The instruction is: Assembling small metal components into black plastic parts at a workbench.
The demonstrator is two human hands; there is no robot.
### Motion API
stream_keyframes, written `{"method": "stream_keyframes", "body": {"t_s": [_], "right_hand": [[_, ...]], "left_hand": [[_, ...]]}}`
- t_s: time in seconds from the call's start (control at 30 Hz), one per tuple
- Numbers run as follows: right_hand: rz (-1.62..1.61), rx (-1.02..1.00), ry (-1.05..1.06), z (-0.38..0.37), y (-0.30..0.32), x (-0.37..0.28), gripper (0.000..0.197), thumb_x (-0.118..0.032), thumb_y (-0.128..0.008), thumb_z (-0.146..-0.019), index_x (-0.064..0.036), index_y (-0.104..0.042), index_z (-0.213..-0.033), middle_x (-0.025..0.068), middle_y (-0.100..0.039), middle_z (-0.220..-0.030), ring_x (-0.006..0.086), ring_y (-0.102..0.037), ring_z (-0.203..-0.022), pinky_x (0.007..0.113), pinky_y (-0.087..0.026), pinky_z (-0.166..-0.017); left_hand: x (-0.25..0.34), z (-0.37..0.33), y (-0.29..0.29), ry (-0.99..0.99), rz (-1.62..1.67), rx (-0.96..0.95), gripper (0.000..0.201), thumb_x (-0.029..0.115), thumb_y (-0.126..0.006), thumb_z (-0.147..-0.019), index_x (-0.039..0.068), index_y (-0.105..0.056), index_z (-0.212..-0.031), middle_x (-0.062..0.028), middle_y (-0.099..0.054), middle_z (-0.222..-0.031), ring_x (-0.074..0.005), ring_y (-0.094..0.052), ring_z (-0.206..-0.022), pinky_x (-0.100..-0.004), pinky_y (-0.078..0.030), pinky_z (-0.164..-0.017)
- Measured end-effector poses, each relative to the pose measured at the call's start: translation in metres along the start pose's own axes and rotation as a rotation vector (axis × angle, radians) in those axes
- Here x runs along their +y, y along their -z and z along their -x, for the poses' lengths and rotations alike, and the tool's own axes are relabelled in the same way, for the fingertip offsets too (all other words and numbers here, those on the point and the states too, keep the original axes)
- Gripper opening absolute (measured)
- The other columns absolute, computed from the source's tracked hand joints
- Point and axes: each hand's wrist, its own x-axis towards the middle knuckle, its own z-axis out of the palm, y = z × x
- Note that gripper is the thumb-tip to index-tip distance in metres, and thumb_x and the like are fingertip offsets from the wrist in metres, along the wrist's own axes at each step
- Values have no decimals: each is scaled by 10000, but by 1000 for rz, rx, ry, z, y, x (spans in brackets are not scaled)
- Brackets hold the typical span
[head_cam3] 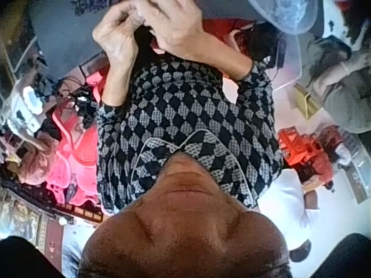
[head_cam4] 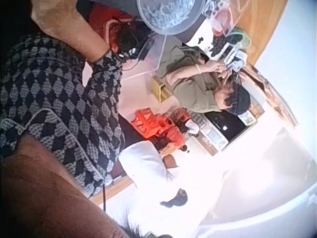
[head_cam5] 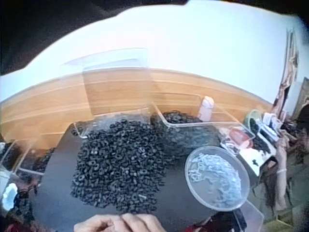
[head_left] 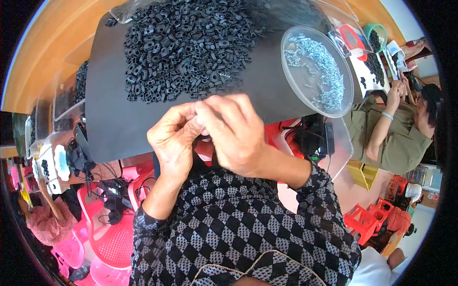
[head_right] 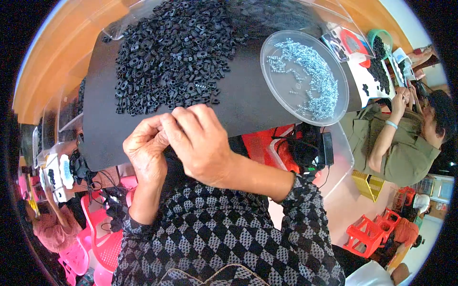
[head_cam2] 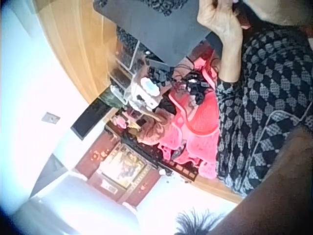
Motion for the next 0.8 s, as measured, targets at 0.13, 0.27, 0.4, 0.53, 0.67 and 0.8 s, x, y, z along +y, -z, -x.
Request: {"method": "stream_keyframes", "body": {"t_s": [0.13,0.27,0.4,0.53,0.67,0.8], "right_hand": [[-43,28,-98,6,-4,-13,469,-84,-602,-655,51,-572,-1103,175,-542,-1058,327,-522,-902,404,-461,-749],[-123,-6,-252,5,13,-7,350,7,-635,-706,-17,-606,-1053,134,-575,-1034,305,-534,-889,379,-456,-743],[81,71,-331,9,43,34,206,20,-630,-728,-41,-647,-924,120,-604,-864,291,-551,-804,367,-450,-700],[104,-1,-401,21,48,54,192,-5,-659,-719,-53,-655,-905,105,-602,-845,284,-549,-788,365,-452,-691],[163,-97,-313,22,41,56,204,-41,-694,-703,-58,-657,-903,96,-589,-832,279,-540,-773,371,-449,-690],[242,-156,-256,17,34,58,231,-72,-721,-666,-61,-654,-887,79,-557,-810,269,-515,-768,368,-433,-673]], "left_hand": [[-9,4,7,-25,7,22,188,-19,-669,-787,-69,-630,-964,-103,-663,-871,-150,-614,-742,-249,-511,-693],[-7,8,6,28,104,-5,170,-18,-654,-822,-70,-625,-982,-88,-650,-831,-108,-581,-681,-225,-506,-636],[-6,8,10,57,94,-3,187,-6,-664,-820,-71,-624,-990,-123,-660,-835,-119,-592,-655,-219,-505,-618],[-7,10,10,64,81,8,189,0,-670,-819,-70,-625,-989,-119,-660,-831,-114,-588,-649,-220,-506,-621],[-7,9,10,64,49,-13,200,1,-677,-813,-67,-628,-994,-107,-658,-828,-107,-586,-654,-218,-503,-627],[-9,10,9,69,9,-5,205,28,-698,-785,-64,-632,-956,-126,-659,-825,-164,-629,-694,-244,-519,-600]]}}
